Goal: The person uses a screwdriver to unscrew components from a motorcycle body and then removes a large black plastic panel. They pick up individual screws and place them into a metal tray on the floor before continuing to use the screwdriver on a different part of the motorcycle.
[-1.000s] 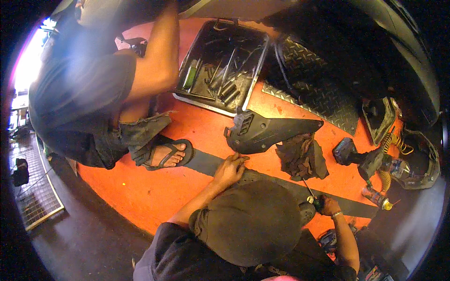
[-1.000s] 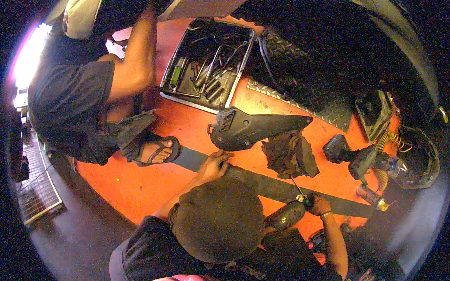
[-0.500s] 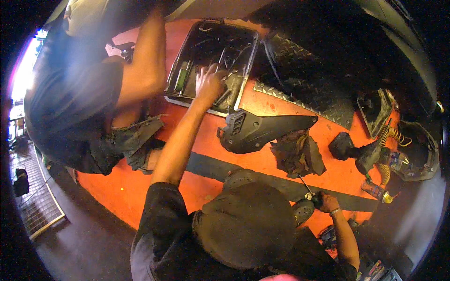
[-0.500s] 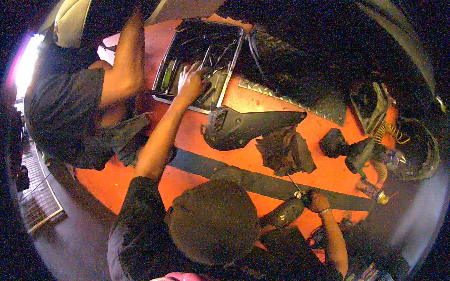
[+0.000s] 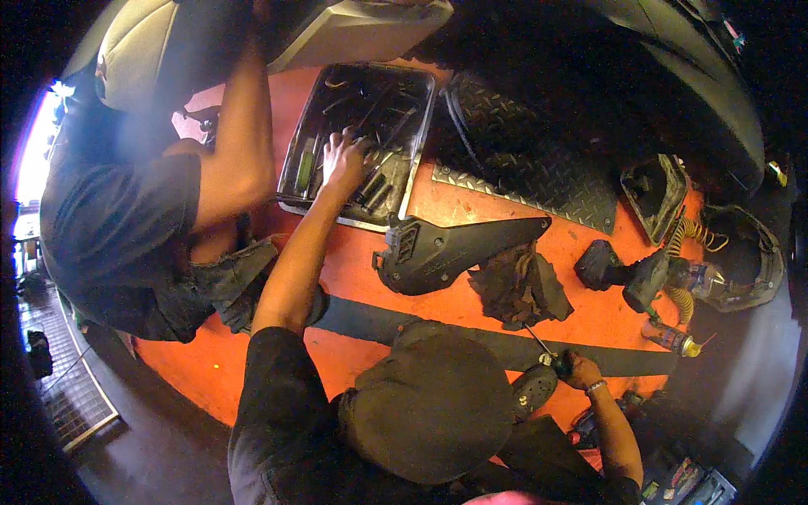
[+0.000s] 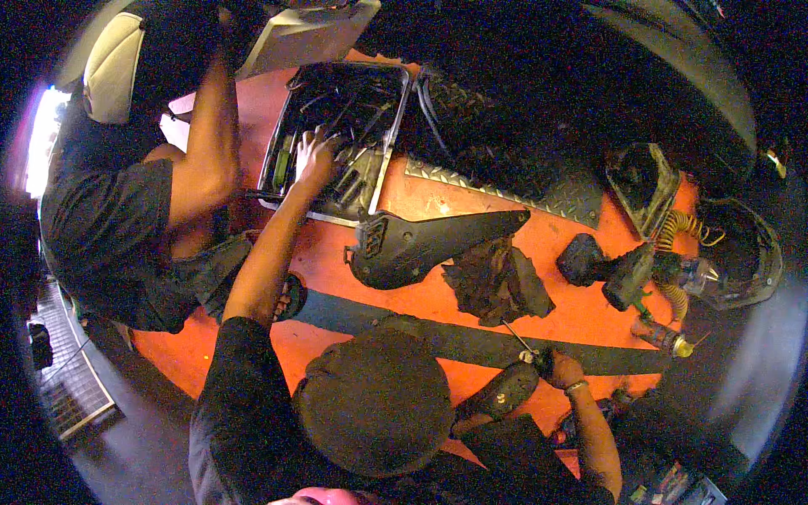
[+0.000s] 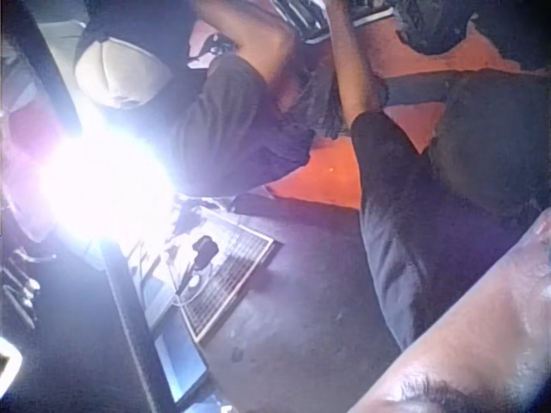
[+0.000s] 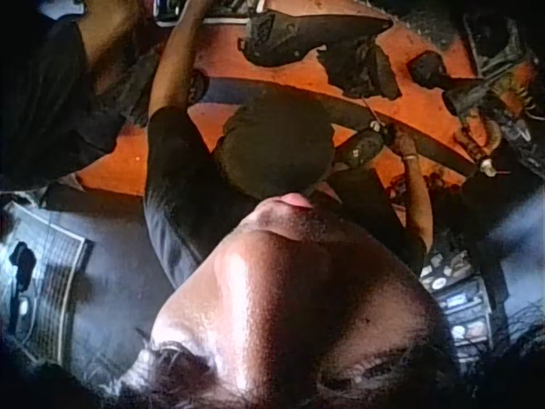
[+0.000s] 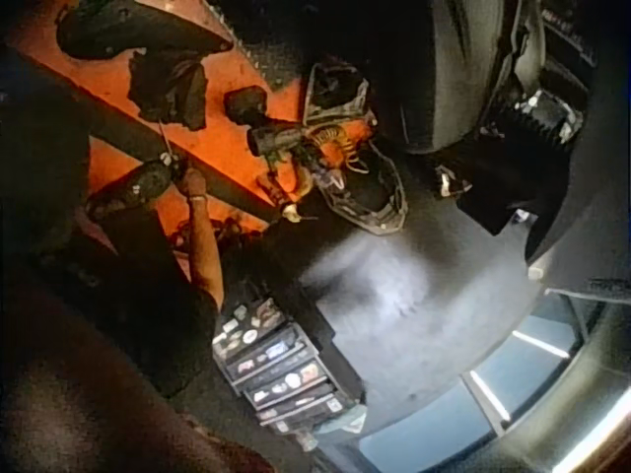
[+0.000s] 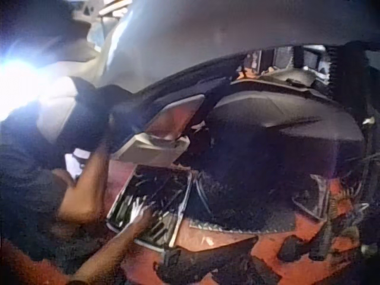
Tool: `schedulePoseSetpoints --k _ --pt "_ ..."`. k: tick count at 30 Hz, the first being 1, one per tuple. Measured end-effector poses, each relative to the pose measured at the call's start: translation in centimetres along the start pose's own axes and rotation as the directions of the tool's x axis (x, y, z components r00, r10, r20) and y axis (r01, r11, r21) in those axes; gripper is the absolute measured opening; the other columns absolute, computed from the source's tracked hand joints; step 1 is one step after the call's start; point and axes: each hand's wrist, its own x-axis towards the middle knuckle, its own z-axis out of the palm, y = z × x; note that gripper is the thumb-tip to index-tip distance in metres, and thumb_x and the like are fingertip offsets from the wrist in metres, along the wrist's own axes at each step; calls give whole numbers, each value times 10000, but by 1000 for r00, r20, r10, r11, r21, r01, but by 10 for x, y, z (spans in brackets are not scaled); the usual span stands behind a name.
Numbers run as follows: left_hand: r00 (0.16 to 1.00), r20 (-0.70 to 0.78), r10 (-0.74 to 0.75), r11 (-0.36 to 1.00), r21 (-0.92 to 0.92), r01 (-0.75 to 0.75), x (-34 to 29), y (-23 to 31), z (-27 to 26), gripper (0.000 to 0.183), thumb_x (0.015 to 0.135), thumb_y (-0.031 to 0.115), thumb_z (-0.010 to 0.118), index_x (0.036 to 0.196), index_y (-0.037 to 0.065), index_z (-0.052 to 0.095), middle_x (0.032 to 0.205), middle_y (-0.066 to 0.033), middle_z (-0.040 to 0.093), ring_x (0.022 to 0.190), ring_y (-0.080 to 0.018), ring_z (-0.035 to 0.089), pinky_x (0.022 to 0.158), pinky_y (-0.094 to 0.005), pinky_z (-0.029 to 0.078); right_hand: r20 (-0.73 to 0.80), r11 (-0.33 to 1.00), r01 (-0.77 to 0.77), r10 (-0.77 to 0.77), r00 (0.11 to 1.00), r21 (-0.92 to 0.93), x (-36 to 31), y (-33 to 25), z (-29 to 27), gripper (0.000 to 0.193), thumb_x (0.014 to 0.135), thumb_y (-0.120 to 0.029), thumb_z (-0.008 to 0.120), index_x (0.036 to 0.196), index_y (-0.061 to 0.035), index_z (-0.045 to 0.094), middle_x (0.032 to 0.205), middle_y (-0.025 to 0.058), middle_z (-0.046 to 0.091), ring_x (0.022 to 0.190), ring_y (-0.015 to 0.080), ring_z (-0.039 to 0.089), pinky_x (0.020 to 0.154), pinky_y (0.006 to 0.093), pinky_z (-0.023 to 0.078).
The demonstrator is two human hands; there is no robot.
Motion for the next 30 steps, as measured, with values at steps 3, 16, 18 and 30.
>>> schedulePoseSetpoints --k 3,16,18,30 --pt "996 77 -43 999 29 41 11 0 8 380 757 304 672 1110 166 660 1399 -173 396 1229 -412 378 996 -510 339 32 1000 -22 22 999 2 0 -4 -4 642 777 -443 621 1235 -17 477 1047 238 620 921 395 614 797 457 502" --pt "985 154 74 988 120 -93 24 -48 54 427 777 446 653 1079 145 671 1414 -179 380 1265 -473 339 1036 -551 294 -155 995 96 -91 984 29 -20 14 16 630 726 -467 672 1176 -58 507 960 226 641 896 394 619 779 468 498" --pt "988 145 -45 997 63 36 8 -63 59 575 735 460 685 1235 198 577 1429 -146 361 1274 -455 321 1017 -545 314 -111 996 85 -85 990 0 -37 -10 -35 639 713 -475 681 1160 -52 512 938 225 641 889 392 620 776 463 499" --pt "891 445 -93 975 223 -9 43 -19 33 359 815 170 545 1160 224 627 1270 -95 560 1265 -349 418 1022 -557 316 -245 994 -55 76 967 93 -157 -16 -94 553 687 -439 699 1051 -42 571 954 186 626 876 359 618 786 433 498"
